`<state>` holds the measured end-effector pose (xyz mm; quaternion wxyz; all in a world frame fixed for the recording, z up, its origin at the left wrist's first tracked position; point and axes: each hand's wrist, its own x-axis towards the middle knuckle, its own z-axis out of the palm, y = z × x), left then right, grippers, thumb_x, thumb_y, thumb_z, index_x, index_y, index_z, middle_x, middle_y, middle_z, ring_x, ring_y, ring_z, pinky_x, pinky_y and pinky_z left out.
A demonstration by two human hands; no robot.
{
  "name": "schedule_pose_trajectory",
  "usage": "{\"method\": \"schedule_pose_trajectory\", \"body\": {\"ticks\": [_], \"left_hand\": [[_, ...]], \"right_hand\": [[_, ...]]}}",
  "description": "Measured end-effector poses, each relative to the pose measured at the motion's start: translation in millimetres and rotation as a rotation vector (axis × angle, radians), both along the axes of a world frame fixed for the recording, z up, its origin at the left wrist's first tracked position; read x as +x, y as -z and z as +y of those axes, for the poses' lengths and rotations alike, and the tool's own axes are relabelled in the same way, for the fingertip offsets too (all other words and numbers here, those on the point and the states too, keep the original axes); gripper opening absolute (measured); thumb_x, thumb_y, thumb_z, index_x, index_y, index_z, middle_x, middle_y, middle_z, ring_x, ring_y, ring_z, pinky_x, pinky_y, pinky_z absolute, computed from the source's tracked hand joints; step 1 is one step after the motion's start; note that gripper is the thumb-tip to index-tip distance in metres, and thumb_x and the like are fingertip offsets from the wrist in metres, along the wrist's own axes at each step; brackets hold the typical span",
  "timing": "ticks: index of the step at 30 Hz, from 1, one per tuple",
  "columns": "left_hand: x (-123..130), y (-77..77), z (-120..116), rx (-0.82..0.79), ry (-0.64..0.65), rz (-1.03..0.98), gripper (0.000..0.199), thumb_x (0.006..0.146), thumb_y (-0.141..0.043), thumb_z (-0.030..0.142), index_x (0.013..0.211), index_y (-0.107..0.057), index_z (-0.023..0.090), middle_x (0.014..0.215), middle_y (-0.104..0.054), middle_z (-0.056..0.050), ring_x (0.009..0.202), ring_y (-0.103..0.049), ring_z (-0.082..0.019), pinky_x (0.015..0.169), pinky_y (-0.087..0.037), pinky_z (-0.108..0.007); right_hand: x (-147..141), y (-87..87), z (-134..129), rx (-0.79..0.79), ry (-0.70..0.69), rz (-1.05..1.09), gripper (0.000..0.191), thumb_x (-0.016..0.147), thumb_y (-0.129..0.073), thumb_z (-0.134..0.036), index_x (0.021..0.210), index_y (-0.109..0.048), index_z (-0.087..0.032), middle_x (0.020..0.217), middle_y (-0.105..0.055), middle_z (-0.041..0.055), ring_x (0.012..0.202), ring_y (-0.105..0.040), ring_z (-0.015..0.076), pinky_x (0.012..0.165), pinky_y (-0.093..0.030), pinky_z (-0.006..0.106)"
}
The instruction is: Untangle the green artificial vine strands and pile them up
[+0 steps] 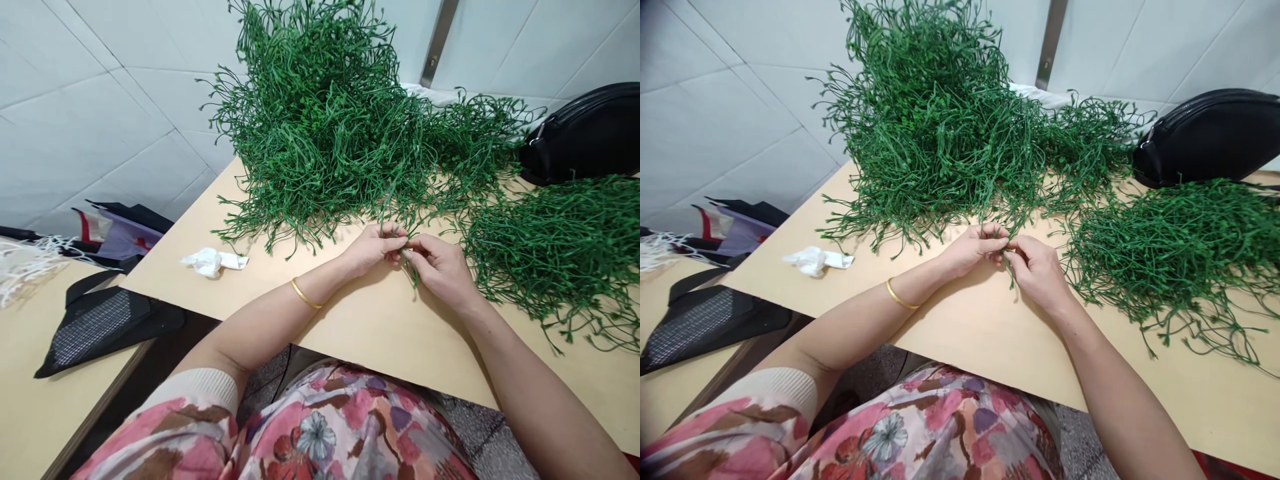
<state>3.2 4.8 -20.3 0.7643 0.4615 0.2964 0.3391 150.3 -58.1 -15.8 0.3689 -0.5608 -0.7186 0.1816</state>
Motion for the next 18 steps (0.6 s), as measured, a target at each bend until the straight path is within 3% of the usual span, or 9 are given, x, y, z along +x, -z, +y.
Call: {"method": "schedule_pose_trajectory", "body": {"ticks": [5, 9, 12, 15, 18], "left_hand": [[3, -4.4, -2, -0.035, -0.038, 0.067, 0.014, 0.083, -0.052, 0.011, 0.070, -0.046, 0.014, 0.051, -0.054, 0.003, 0.041, -0.054, -0.008, 0.044, -0.047, -0.019], [6, -6.9, -4, -0.064, -0.132, 0.122, 0.015, 0.084, -0.049, 0.008, 0.071, -0.044, 0.015, 0.048, -0.053, 0.004, 0.039, -0.053, -0.007, 0.042, -0.046, -0.018], [7, -6.3, -5, -0.067, -0.176, 0.127, 0.016, 0.084, -0.048, 0.007, 0.070, -0.043, 0.015, 0.048, -0.051, 0.005, 0.039, -0.053, -0.008, 0.041, -0.046, -0.019], [8, -4.8, -5, -0.061, -0.188, 0.123, 0.015, 0.084, -0.048, 0.008, 0.071, -0.043, 0.015, 0.049, -0.052, 0.005, 0.040, -0.053, -0.008, 0.041, -0.047, -0.020], [7, -4.6, -5, -0.054, -0.189, 0.110, 0.015, 0.083, -0.050, 0.009, 0.070, -0.045, 0.015, 0.048, -0.051, 0.005, 0.038, -0.051, -0.007, 0.042, -0.046, -0.019]], "right_hand": [[2, 0.0, 2, 0.144, 0.085, -0.007, 0.016, 0.085, -0.050, -0.022, 0.077, -0.064, -0.017, 0.074, -0.060, 0.0035, 0.070, -0.054, 0.0153, 0.066, -0.041, 0.029], [7, -4.9, 1, 0.245, 0.254, 0.131, 0.017, 0.088, -0.048, -0.028, 0.090, -0.063, -0.019, 0.085, -0.061, 0.0048, 0.078, -0.056, 0.0171, 0.070, -0.043, 0.031], [8, -11.2, -3, 0.348, 0.284, 0.190, 0.019, 0.090, -0.045, -0.029, 0.088, -0.061, -0.020, 0.083, -0.060, 0.0045, 0.078, -0.057, 0.0173, 0.071, -0.044, 0.033], [3, -13.1, -6, 0.459, 0.181, 0.007, 0.013, 0.087, -0.050, -0.028, 0.083, -0.060, -0.021, 0.082, -0.060, 0.0050, 0.081, -0.055, 0.0192, 0.075, -0.041, 0.035], [-3, -6.8, -5, 0.418, 0.101, -0.298, 0.013, 0.085, -0.053, -0.030, 0.080, -0.061, -0.021, 0.081, -0.060, 0.0059, 0.084, -0.051, 0.0217, 0.075, -0.037, 0.037]]}}
